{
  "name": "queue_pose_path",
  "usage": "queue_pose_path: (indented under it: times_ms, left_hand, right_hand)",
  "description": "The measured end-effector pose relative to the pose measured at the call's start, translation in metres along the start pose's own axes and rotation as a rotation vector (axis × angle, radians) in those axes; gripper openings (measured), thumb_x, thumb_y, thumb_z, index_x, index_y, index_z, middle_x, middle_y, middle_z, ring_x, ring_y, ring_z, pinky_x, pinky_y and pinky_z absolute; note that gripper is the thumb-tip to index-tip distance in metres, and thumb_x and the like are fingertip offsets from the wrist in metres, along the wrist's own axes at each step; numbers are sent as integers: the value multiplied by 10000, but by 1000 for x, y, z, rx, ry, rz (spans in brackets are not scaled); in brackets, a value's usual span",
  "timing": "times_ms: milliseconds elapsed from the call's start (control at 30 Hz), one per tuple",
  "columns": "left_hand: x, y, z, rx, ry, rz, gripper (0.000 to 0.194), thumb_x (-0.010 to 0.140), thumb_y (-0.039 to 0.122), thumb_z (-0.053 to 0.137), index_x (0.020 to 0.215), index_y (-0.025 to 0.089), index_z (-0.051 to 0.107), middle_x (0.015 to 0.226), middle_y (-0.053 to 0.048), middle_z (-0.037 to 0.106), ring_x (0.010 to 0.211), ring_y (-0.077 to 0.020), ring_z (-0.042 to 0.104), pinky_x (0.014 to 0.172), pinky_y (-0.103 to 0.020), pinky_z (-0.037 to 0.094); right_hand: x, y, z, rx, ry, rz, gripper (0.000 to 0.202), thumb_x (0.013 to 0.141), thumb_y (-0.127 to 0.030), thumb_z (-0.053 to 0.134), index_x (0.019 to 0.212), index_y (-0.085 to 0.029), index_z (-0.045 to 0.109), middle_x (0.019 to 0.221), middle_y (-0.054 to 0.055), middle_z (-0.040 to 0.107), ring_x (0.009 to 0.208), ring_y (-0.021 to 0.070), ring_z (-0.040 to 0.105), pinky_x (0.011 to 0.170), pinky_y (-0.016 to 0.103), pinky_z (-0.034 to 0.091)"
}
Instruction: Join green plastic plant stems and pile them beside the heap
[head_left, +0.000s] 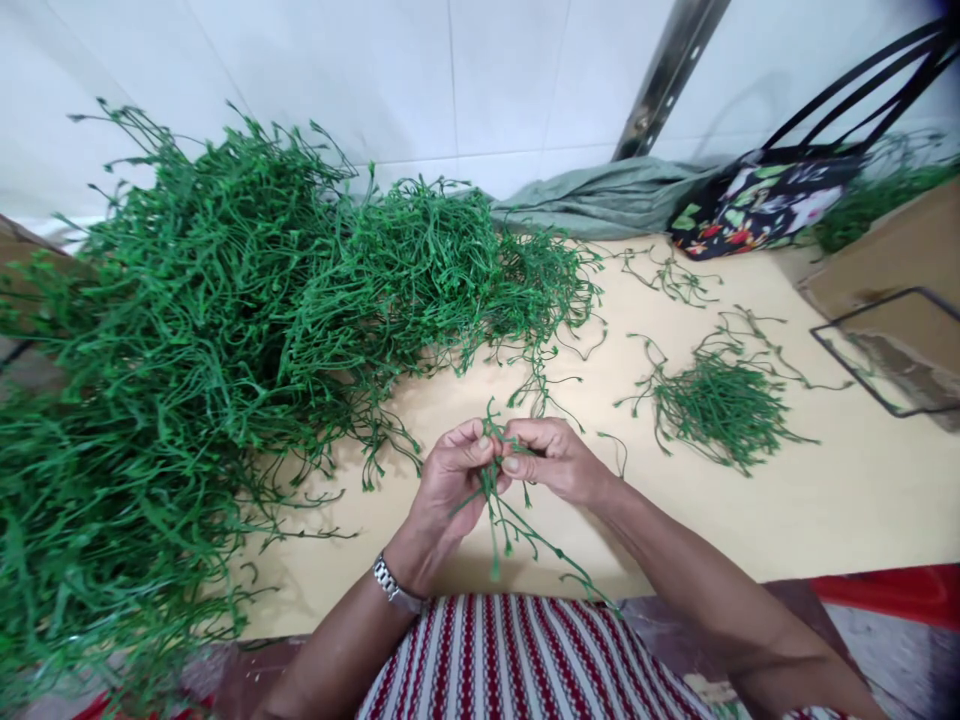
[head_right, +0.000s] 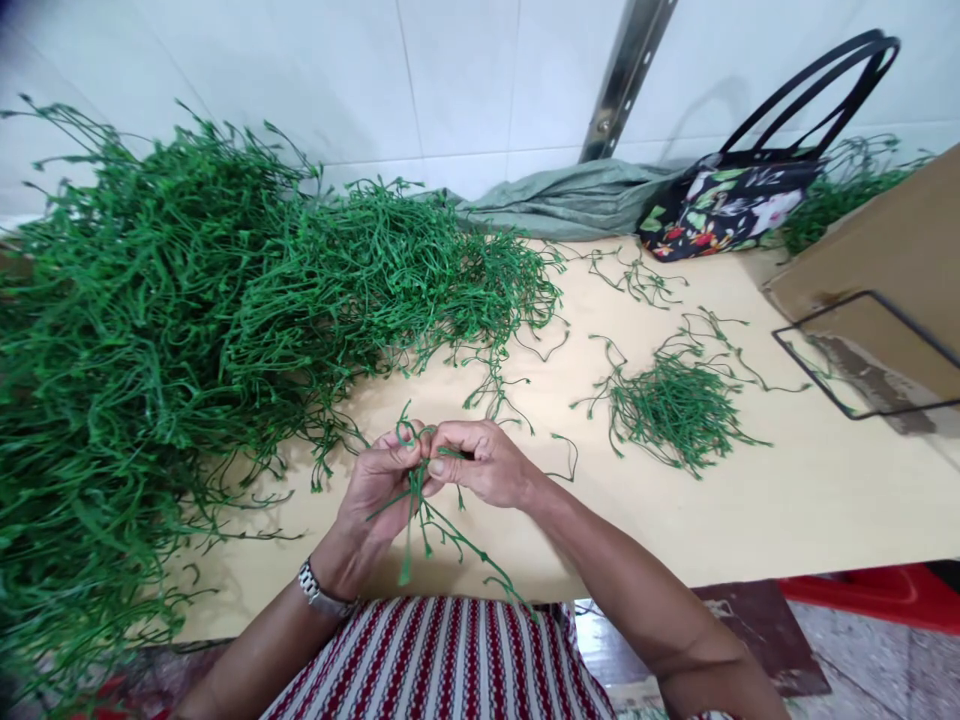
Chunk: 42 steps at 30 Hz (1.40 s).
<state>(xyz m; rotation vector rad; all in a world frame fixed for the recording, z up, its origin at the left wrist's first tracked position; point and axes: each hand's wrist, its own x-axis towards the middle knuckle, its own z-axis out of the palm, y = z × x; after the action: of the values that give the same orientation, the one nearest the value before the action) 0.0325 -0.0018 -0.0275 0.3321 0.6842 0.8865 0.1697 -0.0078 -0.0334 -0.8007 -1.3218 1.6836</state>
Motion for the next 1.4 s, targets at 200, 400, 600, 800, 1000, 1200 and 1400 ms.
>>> queue_pose_path:
  times_ms: [200,400,600,800,1000,1200,1400]
  left_hand:
    - [-4,-6,3,25,-16,10,161,560,159,689,577,123,533,531,22,502,434,-57,450,387,-180,363]
    - [-3,13,4,-11,-53,77,195,611,192,681,559,123,507,517,48,397,409,-36,384,403,-181,341]
    - [-2,21,-7,227,8,143,169,603,233,716,586,109,602,575,4,556,451,-89,514,465,-230,408]
    - [-1,18,-9,286,127,166,142,568,211,732,612,102,651,676,-18,621,475,-67,497,471,-214,422]
    - [4,11,-3,365,89,291,130,576,150,726,680,125,653,610,26,582,489,-46,488,511,-181,398]
    - [1,5,0,412,91,403,119,588,153,723,648,127,624,578,20,599,529,-67,521,538,-182,431]
    - [-3,1,-7,511,137,492,98,640,178,692,666,137,607,572,29,569,489,-64,491,458,-174,401]
  right_hand:
    - [-8,0,3,-98,27,-8,348,754,-474,600,638,-164,490,594,-3,551,533,111,547,510,242,460]
    - [-22,-7,-7,-311,28,-109,321,827,-450,508,664,-173,497,569,-22,449,494,84,409,455,214,336]
    - [-68,-56,-97,-1207,796,-99,269,858,-444,431,772,-215,544,639,40,520,548,170,467,532,300,327]
    - [-111,-63,-173,-1839,939,451,424,717,-534,586,959,-186,579,836,192,594,943,490,504,679,536,340]
    - [-58,-54,-85,-1271,583,-86,304,829,-387,493,1041,-196,596,1038,110,622,976,286,580,830,417,435]
    - [0,-17,0,-613,103,12,195,817,-280,535,952,-155,599,767,22,638,684,121,597,602,221,472]
    - [-5,-8,7,-673,188,-139,77,817,-203,533,774,-167,585,728,6,594,685,103,557,632,214,429]
